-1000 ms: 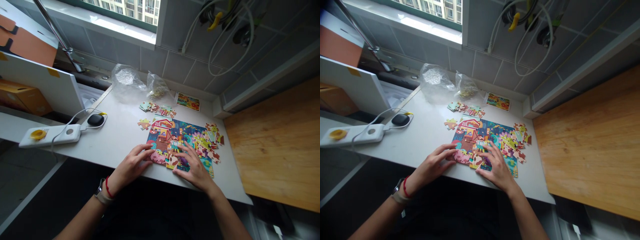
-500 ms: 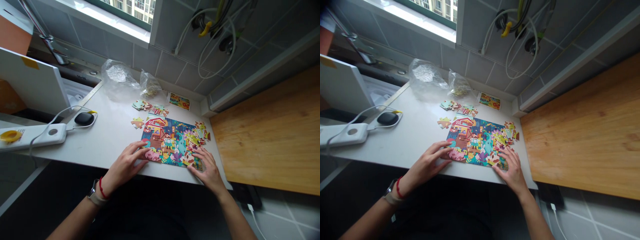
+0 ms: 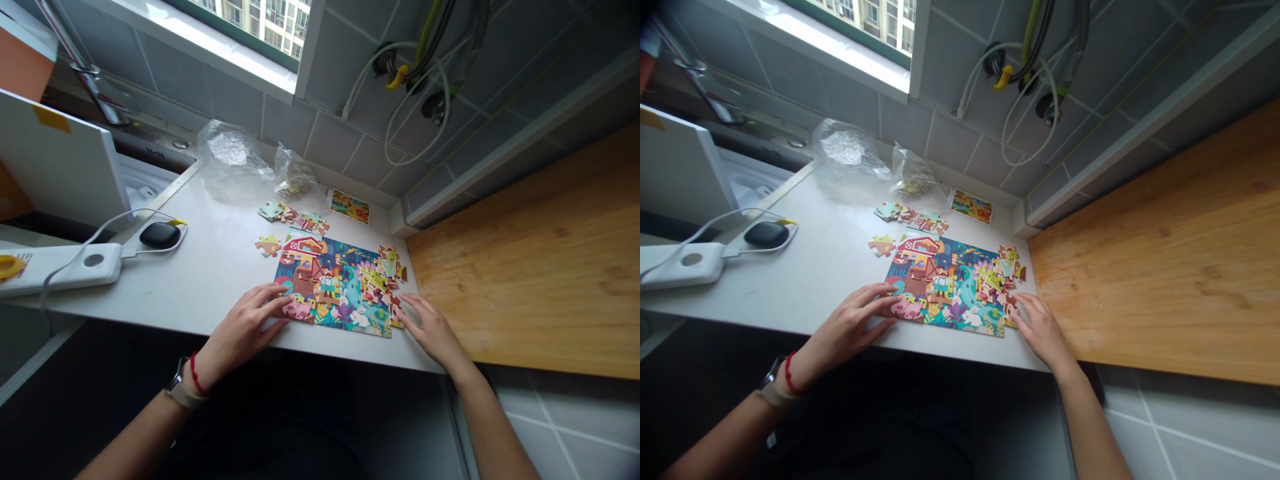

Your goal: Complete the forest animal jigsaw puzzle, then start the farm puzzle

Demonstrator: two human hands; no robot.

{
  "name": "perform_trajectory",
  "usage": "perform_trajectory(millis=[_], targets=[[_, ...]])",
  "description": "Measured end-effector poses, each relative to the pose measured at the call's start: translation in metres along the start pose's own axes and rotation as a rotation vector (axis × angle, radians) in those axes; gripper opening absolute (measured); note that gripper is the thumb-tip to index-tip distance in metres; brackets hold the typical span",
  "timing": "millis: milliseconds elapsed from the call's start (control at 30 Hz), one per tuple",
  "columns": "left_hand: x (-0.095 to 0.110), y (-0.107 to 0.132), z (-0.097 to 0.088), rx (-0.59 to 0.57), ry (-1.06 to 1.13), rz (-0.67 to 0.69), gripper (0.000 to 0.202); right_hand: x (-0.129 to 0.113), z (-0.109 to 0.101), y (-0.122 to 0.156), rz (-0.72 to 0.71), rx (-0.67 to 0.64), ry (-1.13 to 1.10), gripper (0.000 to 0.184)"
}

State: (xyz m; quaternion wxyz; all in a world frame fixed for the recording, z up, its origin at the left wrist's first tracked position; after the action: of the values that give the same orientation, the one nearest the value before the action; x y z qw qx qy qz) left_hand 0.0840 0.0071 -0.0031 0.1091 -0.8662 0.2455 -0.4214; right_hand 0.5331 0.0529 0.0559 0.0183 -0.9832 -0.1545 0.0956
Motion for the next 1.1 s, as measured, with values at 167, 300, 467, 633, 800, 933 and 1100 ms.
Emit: perform_trajectory(millis=[167,300,467,633,800,933,1100], targets=[[0.001,0.0,0.0,-0.012,-0.006,0.008,0.033,-0.026,0.011,-0.037,-0.094,0.001,-0.026,0.046],[0.001,-0.001,0.001,-0.001,-0.011,0.019,0.033,-0.028,0.017,-0.067,-0.212,-0.111,-0.007,0.058],[0.003,-0.002,-0.002,0.023,0.049,-0.004,0.029,-0.016,0.019,-0.085,-0.276,-0.246,-0.019,0.057],[0.013,-0.012,-0.009,0.098,0.173,-0.037,0.02,-0.019,0.027,-0.083,-0.283,-0.194,-0.071,0.054],[0.027,-0.039,-0.005,0.021,0.13,0.028,0.023,-0.032,0.037,-0.079,-0.29,-0.147,-0.135,0.057],[0.029,-0.061,0.012,-0.082,0.006,0.077,0.029,-0.043,0.04,-0.078,-0.315,-0.154,-0.154,0.057],[0.022,-0.077,0.035,-0.195,-0.117,0.096,0.046,-0.054,0.04,-0.079,-0.341,-0.132,-0.181,0.057]])
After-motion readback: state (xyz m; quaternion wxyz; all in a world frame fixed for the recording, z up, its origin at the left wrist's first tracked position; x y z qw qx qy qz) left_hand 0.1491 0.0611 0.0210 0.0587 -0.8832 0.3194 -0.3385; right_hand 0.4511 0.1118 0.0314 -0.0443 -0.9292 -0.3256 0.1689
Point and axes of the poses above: each hand's wrist, its own y-axis away from the middle knuckle, its own z-axis out of the palm, x = y × z, the point moved 1 cm from there along -y, towards the middle knuckle, and after that the axes turned 5 degrees about y, right-handed, at the moved point
